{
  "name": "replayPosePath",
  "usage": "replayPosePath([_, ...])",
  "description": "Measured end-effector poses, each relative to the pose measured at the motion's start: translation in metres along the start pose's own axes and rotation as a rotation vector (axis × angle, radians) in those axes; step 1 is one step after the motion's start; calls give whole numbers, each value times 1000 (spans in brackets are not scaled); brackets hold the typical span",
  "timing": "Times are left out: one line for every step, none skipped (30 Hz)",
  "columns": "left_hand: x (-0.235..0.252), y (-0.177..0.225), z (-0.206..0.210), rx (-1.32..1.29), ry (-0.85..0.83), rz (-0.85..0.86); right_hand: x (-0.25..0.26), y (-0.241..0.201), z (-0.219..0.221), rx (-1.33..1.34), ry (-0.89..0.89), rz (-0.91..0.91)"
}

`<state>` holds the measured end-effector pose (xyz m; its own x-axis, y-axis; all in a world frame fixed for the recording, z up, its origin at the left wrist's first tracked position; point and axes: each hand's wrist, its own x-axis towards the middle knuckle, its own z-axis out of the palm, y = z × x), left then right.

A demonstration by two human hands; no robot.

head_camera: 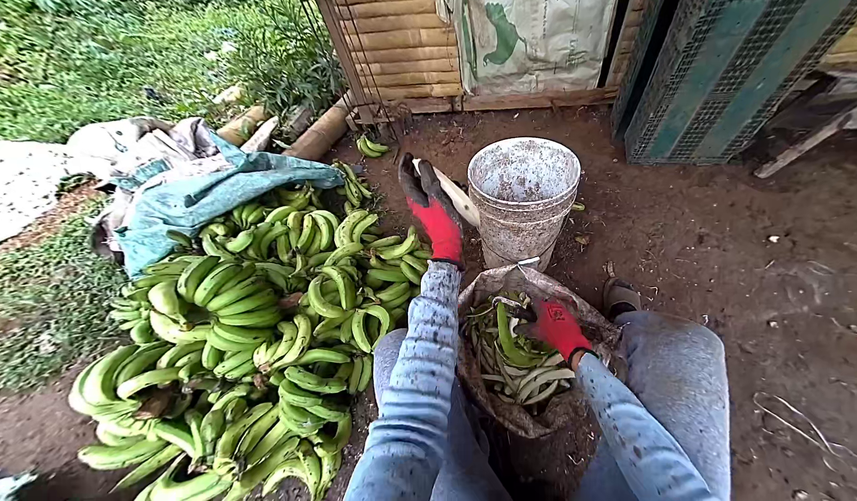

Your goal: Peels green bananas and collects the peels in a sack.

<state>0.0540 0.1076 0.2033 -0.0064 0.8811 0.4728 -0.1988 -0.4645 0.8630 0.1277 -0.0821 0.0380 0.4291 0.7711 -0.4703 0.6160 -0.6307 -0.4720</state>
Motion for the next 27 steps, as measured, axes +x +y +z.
replayPosePath([16, 3, 16, 2, -99, 32, 1, 1, 12, -68, -51, 30])
replayPosePath([24, 3, 27, 25, -188, 34, 3, 2, 24, -123, -90, 53])
replayPosePath([20, 1, 32, 45, -259, 11, 4, 3, 37, -165, -116, 60])
replayPosePath([4, -5, 30, 54, -309, -37, 6, 6, 47, -184, -116, 48])
replayPosePath([-22, -16, 21, 60, -340, -109, 8, 10, 53, -174, -101, 31])
replayPosePath([-55, -32, 7, 60, -339, -206, 11, 14, 51, -127, -78, 30])
replayPosePath([-94, -52, -11, 69, -298, -322, 13, 18, 45, -55, -50, 45])
replayPosePath([-128, -72, -28, 93, -237, -427, 15, 21, 37, 39, -8, 67])
replayPosePath([-158, -91, -43, 135, -154, -508, 15, 23, 28, 138, 47, 91])
replayPosePath([-185, -106, -57, 213, -104, -555, 16, 24, 18, 237, 109, 116])
replayPosePath([-211, -117, -71, 318, -144, -565, 18, 25, 9, 329, 167, 134])
replayPosePath([-236, -123, -83, 436, -297, -551, 19, 26, 1, 408, 207, 149])
replayPosePath([-257, -128, -95, 559, -562, -505, 19, 27, -6, 471, 235, 158])
replayPosePath([-270, -134, -102, 690, -921, -435, 20, 25, -12, 516, 252, 157])
replayPosePath([-280, -141, -106, 837, -1292, -344, 18, 23, -19, 548, 250, 152])
replayPosePath([-289, -150, -110, 970, -1554, -253, 15, 20, -23, 566, 244, 142])
replayPosePath([-293, -159, -116, 1074, -1675, -217, 10, 18, -25, 575, 246, 123])
replayPosePath([-288, -167, -122, 1165, -1693, -234, 6, 17, -29, 570, 254, 103])
replayPosePath([-275, -174, -125, 1258, -1638, -286, 3, 15, -34, 565, 265, 88])
replayPosePath([-262, -178, -128, 1349, -1537, -361, -2, 15, -37, 567, 280, 79])
replayPosePath([-248, -182, -129, 1409, -1426, -464, -8, 14, -38, 570, 293, 74])
replayPosePath([-234, -184, -127, 1440, -1334, -541, -12, 13, -39, 574, 305, 71])
replayPosePath([-220, -183, -124, 1460, -1289, -586, -16, 12, -41, 573, 311, 73])
replayPosePath([-210, -180, -119, 1476, -1295, -612, -17, 13, -41, 569, 317, 73])
replayPosePath([-205, -173, -113, 1486, -1317, -621, -18, 14, -42, 571, 318, 73])
replayPosePath([-204, -159, -106, 1488, -1344, -634, -18, 14, -44, 579, 315, 72])
replayPosePath([-207, -146, -103, 1487, -1343, -684, -17, 14, -45, 595, 313, 65])
